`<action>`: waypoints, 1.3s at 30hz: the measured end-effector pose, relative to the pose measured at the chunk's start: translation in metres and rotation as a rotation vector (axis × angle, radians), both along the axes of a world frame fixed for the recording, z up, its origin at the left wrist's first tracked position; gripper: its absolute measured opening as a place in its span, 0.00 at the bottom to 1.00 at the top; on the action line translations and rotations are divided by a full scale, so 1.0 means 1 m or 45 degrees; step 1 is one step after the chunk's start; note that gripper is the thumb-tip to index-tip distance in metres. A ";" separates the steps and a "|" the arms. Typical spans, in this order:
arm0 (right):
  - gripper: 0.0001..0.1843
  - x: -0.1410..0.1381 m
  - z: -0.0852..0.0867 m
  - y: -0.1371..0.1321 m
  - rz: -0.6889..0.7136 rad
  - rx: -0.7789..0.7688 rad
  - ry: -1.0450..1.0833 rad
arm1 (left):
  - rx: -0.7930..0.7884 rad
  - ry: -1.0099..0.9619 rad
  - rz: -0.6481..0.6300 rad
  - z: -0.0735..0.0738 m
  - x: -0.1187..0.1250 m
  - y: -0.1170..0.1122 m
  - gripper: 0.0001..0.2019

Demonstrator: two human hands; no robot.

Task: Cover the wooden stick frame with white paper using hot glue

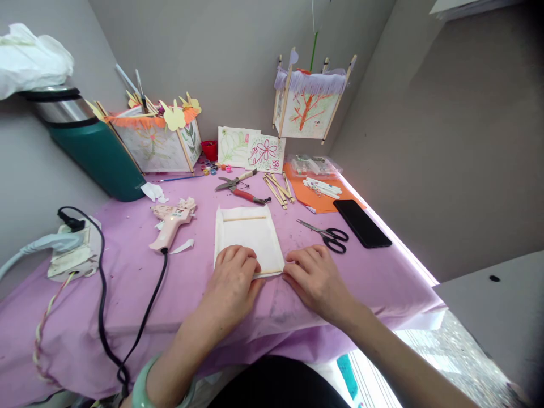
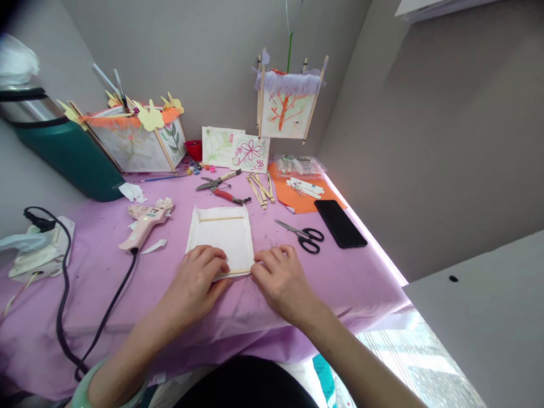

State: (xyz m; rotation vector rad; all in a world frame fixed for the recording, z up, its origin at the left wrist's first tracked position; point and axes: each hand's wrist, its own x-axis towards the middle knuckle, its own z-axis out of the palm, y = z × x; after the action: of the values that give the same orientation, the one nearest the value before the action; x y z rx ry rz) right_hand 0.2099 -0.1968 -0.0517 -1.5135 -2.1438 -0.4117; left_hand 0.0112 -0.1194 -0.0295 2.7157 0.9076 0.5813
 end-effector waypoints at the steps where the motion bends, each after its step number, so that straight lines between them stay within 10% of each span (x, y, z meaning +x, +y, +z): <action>1: 0.06 0.000 0.000 0.000 0.006 0.000 -0.020 | 0.002 -0.001 0.002 0.000 0.000 0.000 0.02; 39: 0.13 -0.001 0.005 0.004 0.067 -0.066 -0.122 | 0.027 -0.021 0.010 0.002 0.001 -0.002 0.02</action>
State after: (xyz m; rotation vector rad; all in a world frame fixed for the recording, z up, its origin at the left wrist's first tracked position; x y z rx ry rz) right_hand 0.2092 -0.1932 -0.0470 -1.4894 -2.2799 -0.4212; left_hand 0.0120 -0.1214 -0.0278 2.7230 0.9134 0.6170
